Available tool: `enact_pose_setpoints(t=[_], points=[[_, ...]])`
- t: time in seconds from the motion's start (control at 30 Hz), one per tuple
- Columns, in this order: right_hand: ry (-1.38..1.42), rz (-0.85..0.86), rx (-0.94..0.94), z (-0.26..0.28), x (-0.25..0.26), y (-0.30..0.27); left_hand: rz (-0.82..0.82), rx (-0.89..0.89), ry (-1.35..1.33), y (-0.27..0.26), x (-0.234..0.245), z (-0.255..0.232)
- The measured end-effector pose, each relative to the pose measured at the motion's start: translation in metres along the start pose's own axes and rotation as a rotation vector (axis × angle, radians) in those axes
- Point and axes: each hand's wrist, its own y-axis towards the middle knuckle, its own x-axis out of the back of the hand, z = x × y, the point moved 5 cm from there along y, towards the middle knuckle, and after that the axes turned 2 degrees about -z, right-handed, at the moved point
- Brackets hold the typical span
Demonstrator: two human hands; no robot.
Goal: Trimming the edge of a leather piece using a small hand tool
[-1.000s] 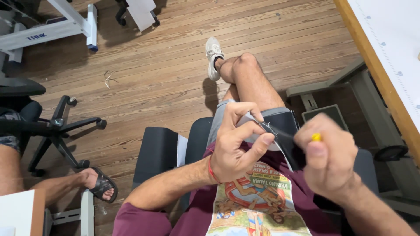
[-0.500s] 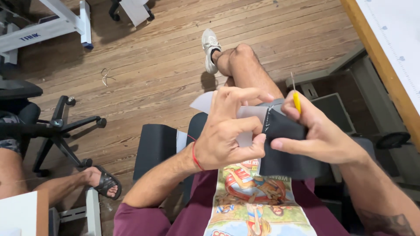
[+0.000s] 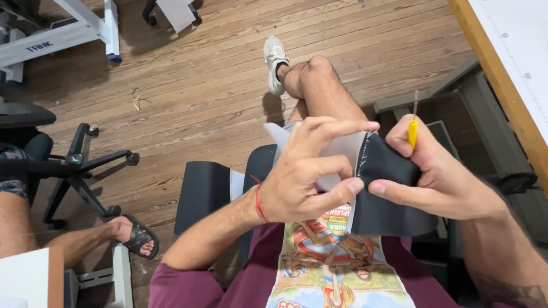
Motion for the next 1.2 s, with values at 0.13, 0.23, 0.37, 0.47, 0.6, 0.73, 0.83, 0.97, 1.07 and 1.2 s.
enact_pose_setpoints(t=[0.13, 0.23, 0.37, 0.47, 0.6, 0.73, 0.83, 0.97, 1.07, 1.2], points=[[-0.093, 0.036, 0.035, -0.004, 0.004, -0.003, 0.115, -0.02, -0.129, 0.003, -0.001, -0.004], [-0.028, 0.052, 0.08, -0.01, 0.008, 0.0, 0.164, 0.09, -0.358, 0.002, 0.0, -0.005], [0.146, 0.081, 0.087, -0.015, 0.004, 0.004, 0.143, 0.138, -0.44, -0.006, -0.006, -0.006], [0.275, 0.134, 0.08, -0.032, 0.0, 0.011, 0.11, 0.174, -0.49, -0.007, -0.009, -0.007], [0.324, 0.1, 0.097, -0.036, -0.006, 0.03, 0.083, 0.12, -0.383, -0.008, -0.013, -0.004], [-0.236, -0.161, 0.256, 0.028, 0.0, 0.043, -0.093, 0.198, -0.218, -0.013, -0.009, -0.005], [-0.607, -0.498, 0.468, 0.051, 0.009, 0.006, -0.24, 0.183, -0.084, -0.012, -0.005, -0.008], [-0.815, -0.449, 0.544, 0.097, -0.023, -0.027, -0.279, 0.206, -0.019, -0.017, -0.006, -0.005], [-1.016, -0.388, 0.569, 0.106, -0.043, -0.033, -0.292, 0.153, 0.002, -0.02, -0.006, -0.007], [-1.079, -0.387, 0.566, 0.099, -0.047, -0.032, -0.315, 0.087, 0.069, -0.02, -0.004, -0.009]])
